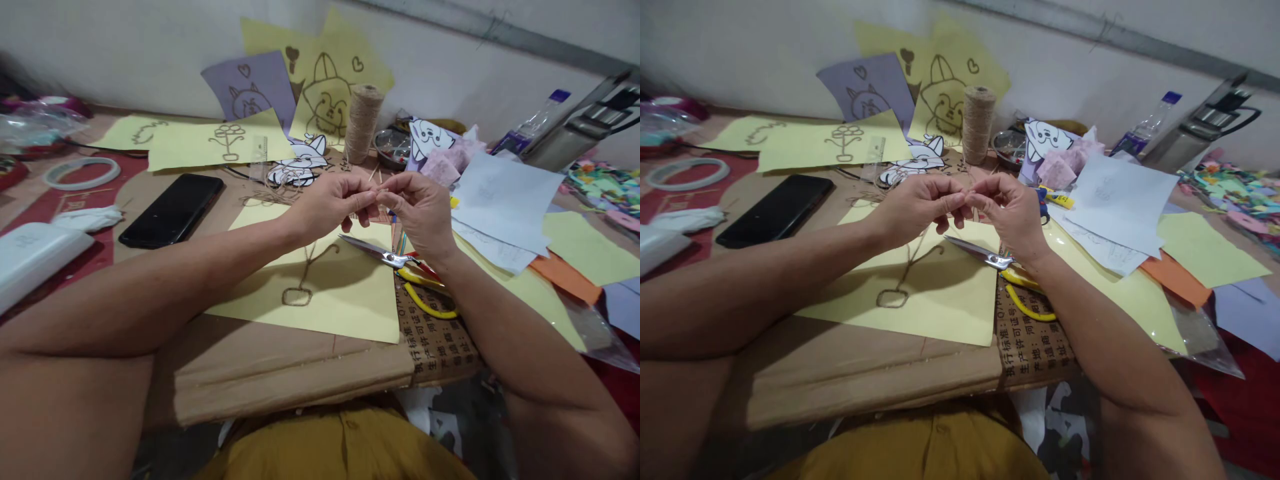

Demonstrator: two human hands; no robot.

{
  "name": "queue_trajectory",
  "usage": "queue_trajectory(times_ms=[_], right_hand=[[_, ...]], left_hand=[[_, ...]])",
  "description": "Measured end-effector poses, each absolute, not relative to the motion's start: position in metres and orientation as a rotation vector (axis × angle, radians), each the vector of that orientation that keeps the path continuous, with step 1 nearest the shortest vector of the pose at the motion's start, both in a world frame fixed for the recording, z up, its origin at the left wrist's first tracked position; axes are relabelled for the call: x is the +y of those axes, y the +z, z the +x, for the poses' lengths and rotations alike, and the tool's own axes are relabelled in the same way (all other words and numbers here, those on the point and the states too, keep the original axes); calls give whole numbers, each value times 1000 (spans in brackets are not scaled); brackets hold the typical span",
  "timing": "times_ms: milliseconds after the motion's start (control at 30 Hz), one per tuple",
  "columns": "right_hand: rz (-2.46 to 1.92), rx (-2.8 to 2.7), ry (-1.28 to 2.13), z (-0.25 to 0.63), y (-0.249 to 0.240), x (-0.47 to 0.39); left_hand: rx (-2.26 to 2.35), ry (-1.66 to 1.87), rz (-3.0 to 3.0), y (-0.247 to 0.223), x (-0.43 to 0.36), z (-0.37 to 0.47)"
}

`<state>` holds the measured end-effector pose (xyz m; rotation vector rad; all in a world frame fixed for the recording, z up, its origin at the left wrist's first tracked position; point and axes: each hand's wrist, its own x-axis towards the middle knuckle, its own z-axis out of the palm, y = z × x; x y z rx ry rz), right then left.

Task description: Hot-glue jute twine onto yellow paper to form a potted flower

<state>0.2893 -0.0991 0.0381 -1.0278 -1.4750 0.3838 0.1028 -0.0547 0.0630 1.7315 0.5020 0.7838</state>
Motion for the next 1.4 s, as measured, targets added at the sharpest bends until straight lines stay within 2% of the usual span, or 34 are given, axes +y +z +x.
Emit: queue_trajectory(times_ms=[200,533,800,1067,1400], right_hand=[[-1043,-1517,336,293,43,-100],[-978,-1677,577,303,51,-102],[-1017,-1730,427,312,43,-92],[-1074,-1494,271,316,39,-87],[-1093,-1635,147,304,45,-100]], left_hand=[[485,721,1714,65,-56,102],[401,543,1517,60,-44,99],[425,539,1341,64,-42,100],[425,573,1353,61,-40,101],[524,672,1624,61,-38,101]])
